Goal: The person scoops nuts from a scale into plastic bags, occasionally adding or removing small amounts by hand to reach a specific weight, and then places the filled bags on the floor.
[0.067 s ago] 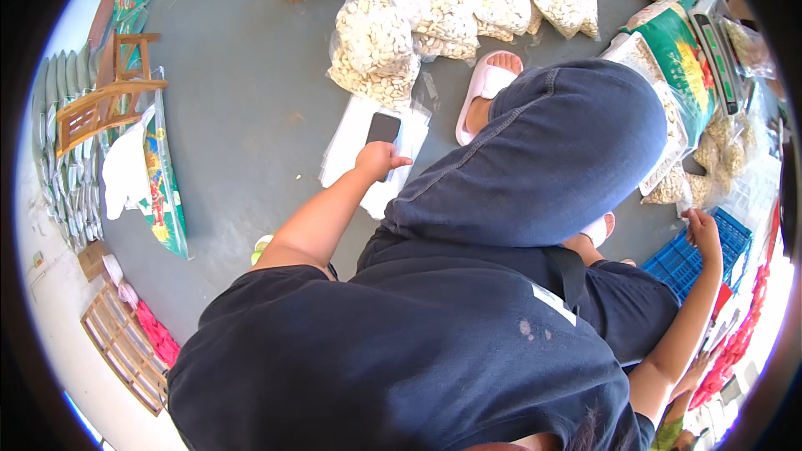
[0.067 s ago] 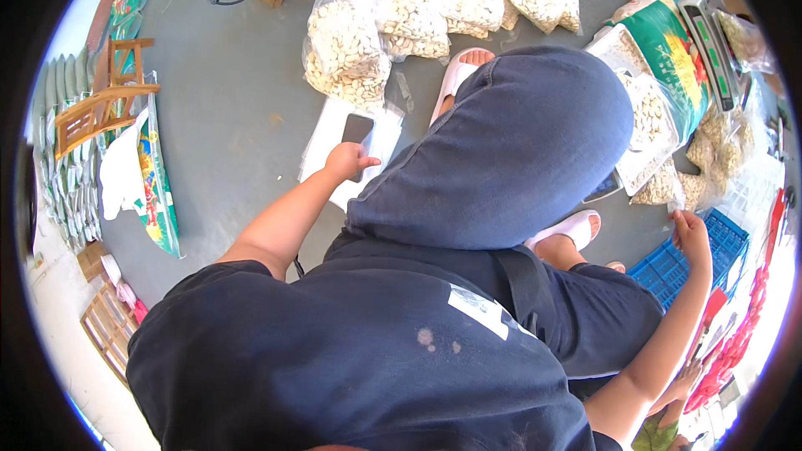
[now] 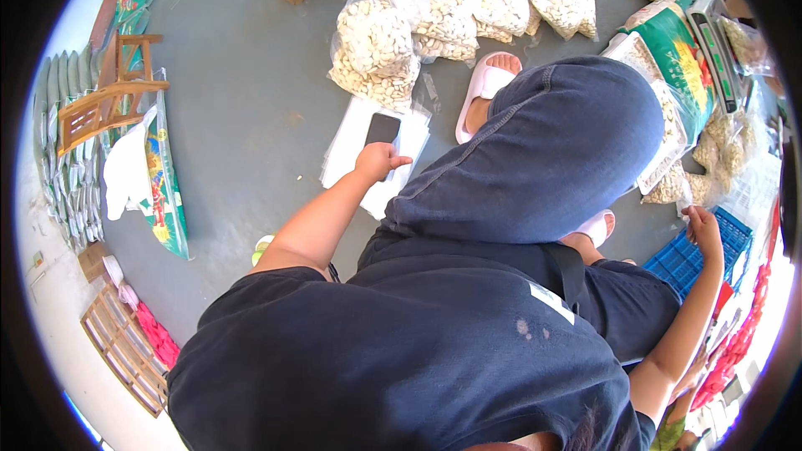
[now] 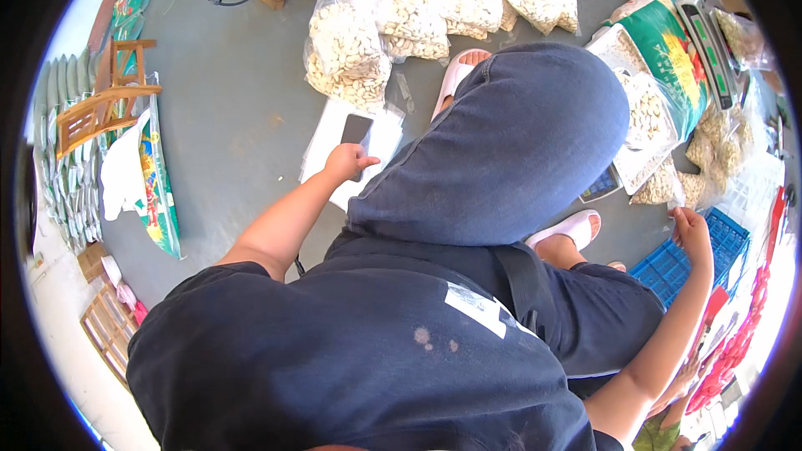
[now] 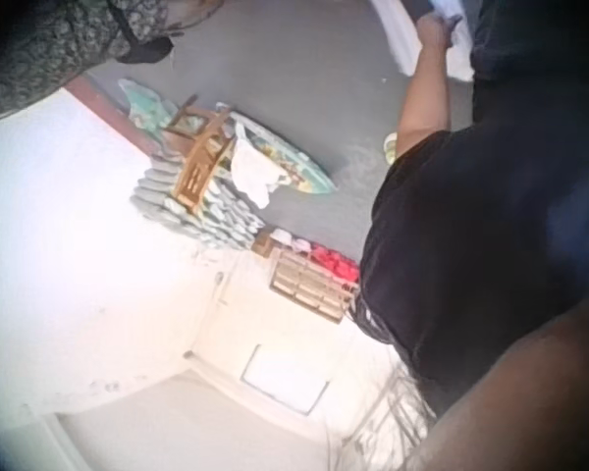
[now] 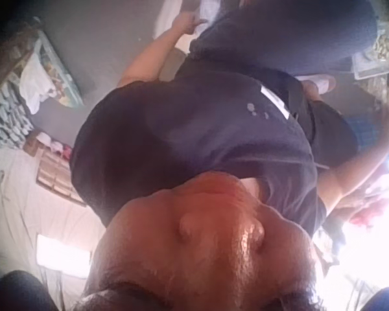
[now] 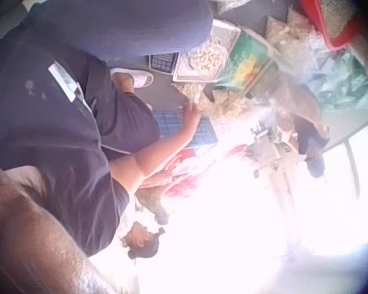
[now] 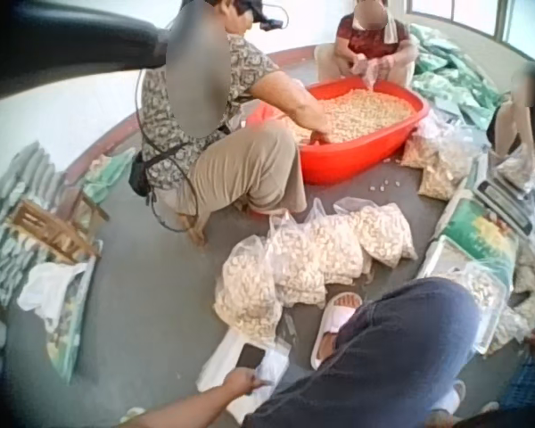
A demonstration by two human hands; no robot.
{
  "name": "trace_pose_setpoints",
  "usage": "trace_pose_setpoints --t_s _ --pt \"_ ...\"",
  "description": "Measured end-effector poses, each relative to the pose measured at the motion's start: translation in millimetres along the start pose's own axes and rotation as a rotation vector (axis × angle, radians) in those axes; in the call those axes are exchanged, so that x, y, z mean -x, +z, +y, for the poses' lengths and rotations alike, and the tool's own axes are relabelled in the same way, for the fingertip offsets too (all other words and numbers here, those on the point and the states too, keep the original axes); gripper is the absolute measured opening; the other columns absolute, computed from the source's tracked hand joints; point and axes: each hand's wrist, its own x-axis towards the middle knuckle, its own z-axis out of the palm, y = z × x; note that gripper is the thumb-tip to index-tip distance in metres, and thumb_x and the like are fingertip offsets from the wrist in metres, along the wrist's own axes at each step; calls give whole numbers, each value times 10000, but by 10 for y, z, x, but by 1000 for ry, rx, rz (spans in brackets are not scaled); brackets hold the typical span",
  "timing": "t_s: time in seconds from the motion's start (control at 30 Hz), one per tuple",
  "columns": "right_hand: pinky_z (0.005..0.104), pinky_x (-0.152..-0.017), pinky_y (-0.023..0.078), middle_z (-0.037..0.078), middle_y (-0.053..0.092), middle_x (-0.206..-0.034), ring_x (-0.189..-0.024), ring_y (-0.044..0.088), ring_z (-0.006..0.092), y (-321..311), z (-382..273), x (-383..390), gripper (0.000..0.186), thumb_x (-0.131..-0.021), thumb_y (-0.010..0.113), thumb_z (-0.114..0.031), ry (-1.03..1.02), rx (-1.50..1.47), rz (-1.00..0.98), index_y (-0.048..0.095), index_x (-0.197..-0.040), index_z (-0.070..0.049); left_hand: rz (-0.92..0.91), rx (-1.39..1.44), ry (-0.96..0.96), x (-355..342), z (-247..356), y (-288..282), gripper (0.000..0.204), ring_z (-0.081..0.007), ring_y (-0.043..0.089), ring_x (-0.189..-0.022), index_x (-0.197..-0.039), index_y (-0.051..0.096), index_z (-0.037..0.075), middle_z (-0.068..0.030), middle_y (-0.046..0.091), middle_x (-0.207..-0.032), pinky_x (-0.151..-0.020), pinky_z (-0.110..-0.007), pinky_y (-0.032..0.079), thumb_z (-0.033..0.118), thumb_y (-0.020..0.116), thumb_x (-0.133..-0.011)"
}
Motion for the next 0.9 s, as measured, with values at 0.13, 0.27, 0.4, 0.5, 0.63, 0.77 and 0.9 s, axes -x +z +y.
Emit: trace_pose_setpoints --t_s 0.13,0.27,0.4,0.5,0.63,0.77,0.9 --pt "200 -382 325 -10 459 -482 -400 409 69 11 -277 257 237 -844 454 -238 -69 7 49 585 -833 -41 124 271 102 222 143 -217 363 -180 505 -517 -541 492 36 -73 516 -546 -495 -301 398 338 597 -714" --pt "218 -490 388 22 506 -575 -543 493 97 -13 -567 580 174 -802 517 -159 -294 -2 176 575 -883 -16 191 621 337 554 684 -950 184 -136 508 -711 -638 471 30 -45 554 -763 -643 -249 394 162 565 -726" --pt "257 -613 441 88 549 -807 -726 547 166 -22 -1111 1011 200 -759 547 -100 -649 0 483 557 -932 -1 188 1149 684 835 1610 -1777 72 -181 504 -926 -665 443 54 -30 549 -862 -825 -288 373 46 512 -686" --pt "284 -682 450 100 523 -944 -799 546 193 -1 -1423 1182 259 -744 558 -85 -730 -233 550 535 -994 -22 -198 1406 1052 826 2248 -2217 158 -306 452 -1043 -794 502 43 -151 529 -1006 -911 -419 332 5 484 -641" --pt "319 -766 429 96 458 -1072 -990 466 217 33 -1524 1137 422 -731 597 -180 -915 -345 643 459 -1116 -78 -544 1369 1067 943 3212 -2476 104 -440 456 -982 -697 441 48 -208 535 -994 -912 -585 232 84 487 -610" --pt "333 -894 339 106 399 -1172 -1116 366 220 -119 -1372 1120 515 -737 593 -271 -1033 -670 648 395 -1181 -103 -1015 1113 1052 997 4252 -2251 367 -429 505 -904 -929 494 -79 -270 539 -924 -843 -509 358 119 468 -621" --pt "334 -941 274 133 370 -1218 -1135 346 217 -129 -1310 1051 617 -723 609 -302 -1178 -723 678 334 -1215 -53 -1058 1030 966 868 4896 -1751 433 -353 537 -879 -1031 449 -67 -232 550 -933 -830 -436 393 160 472 -662"
